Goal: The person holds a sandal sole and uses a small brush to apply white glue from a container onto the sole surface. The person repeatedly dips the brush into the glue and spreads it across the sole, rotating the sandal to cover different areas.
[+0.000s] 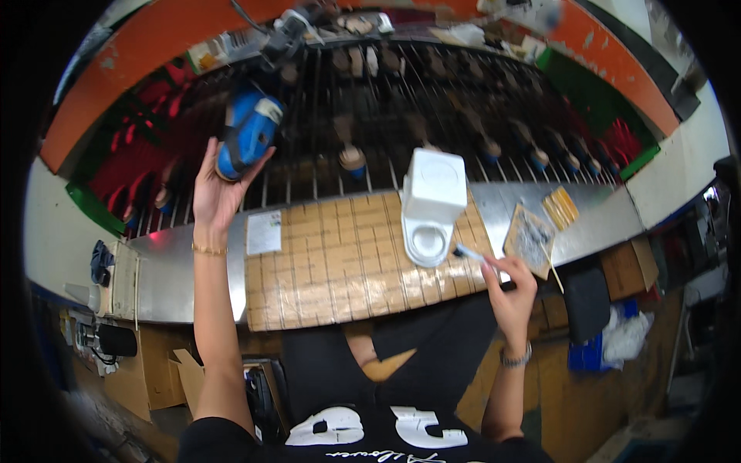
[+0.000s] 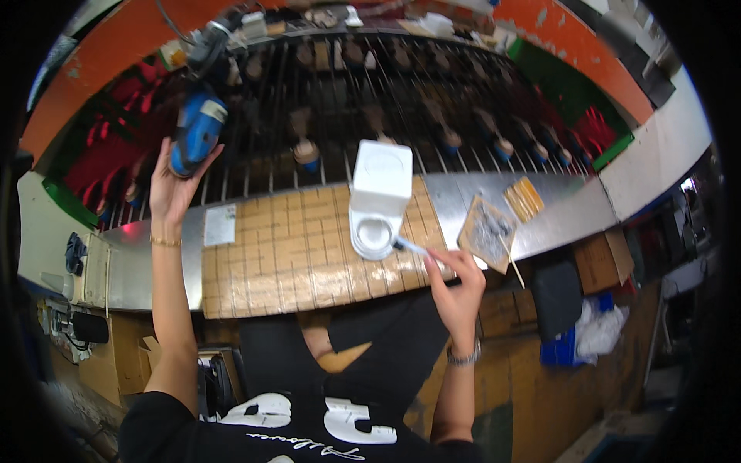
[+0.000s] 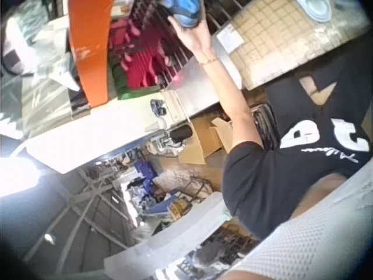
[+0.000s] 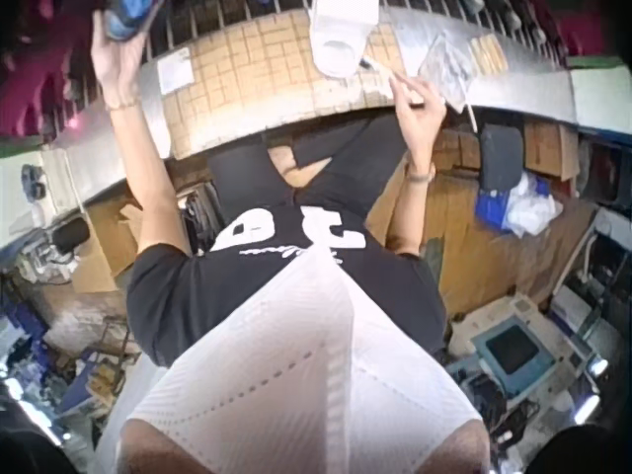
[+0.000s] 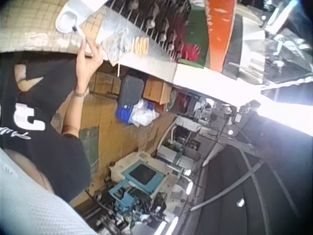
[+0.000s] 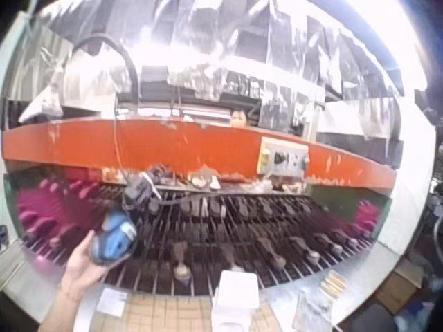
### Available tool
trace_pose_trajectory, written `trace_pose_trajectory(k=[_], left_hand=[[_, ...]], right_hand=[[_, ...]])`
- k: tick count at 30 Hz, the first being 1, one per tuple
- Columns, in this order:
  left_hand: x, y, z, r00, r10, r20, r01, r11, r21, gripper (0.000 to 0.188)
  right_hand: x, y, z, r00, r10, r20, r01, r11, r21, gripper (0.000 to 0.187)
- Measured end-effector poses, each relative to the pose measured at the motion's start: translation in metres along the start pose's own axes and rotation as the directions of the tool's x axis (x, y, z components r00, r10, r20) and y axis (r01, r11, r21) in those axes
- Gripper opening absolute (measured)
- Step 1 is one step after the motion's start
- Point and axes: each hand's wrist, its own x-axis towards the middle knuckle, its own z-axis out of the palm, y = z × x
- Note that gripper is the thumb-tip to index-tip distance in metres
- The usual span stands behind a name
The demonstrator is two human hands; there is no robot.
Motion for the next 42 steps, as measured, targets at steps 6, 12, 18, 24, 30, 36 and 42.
trace_pose_trajectory(k=[6,12,18,24,30,36,42], left_hand=[[-0.108,-0.027,0.030,0.839,-0.293,0.458,0.386,0.915,-0.121,0.103],[-0.156,-0.080,0.091,0.979,0.144,0.146,-0.205,0.739,0.642,0.118],[-0.167,-0.094,0.100,0.873,0.481,0.077,-0.347,0.504,0.791,0.119],[-0.168,-0.119,0.058,0.828,0.547,0.120,-0.181,0.059,0.982,0.099],[-0.179,-0.161,0.034,0.886,0.458,0.073,-0.127,0.087,0.988,0.096],[-0.173,-0.183,0.001,0.770,0.513,0.379,-0.351,-0.155,0.923,0.090],[-0.160,-0.178,0.021,0.650,0.458,0.606,-0.490,-0.357,0.795,0.096]], right_hand=[[0.014,-0.005,0.029,0.976,-0.157,0.152,0.191,0.952,-0.241,0.015],[0.026,0.001,0.042,0.940,-0.249,0.234,0.315,0.895,-0.315,0.015],[0.029,-0.011,0.042,0.934,-0.263,0.241,0.339,0.868,-0.364,0.014],[0.014,0.009,0.040,0.931,0.208,0.301,-0.221,0.975,0.009,0.019],[0.027,0.028,0.036,0.802,0.344,0.488,-0.504,0.828,0.246,0.025],[0.057,-0.056,0.022,0.922,-0.381,0.069,0.378,0.924,0.057,0.023],[0.024,-0.116,0.023,0.930,-0.349,0.112,0.313,0.914,0.257,0.028]])
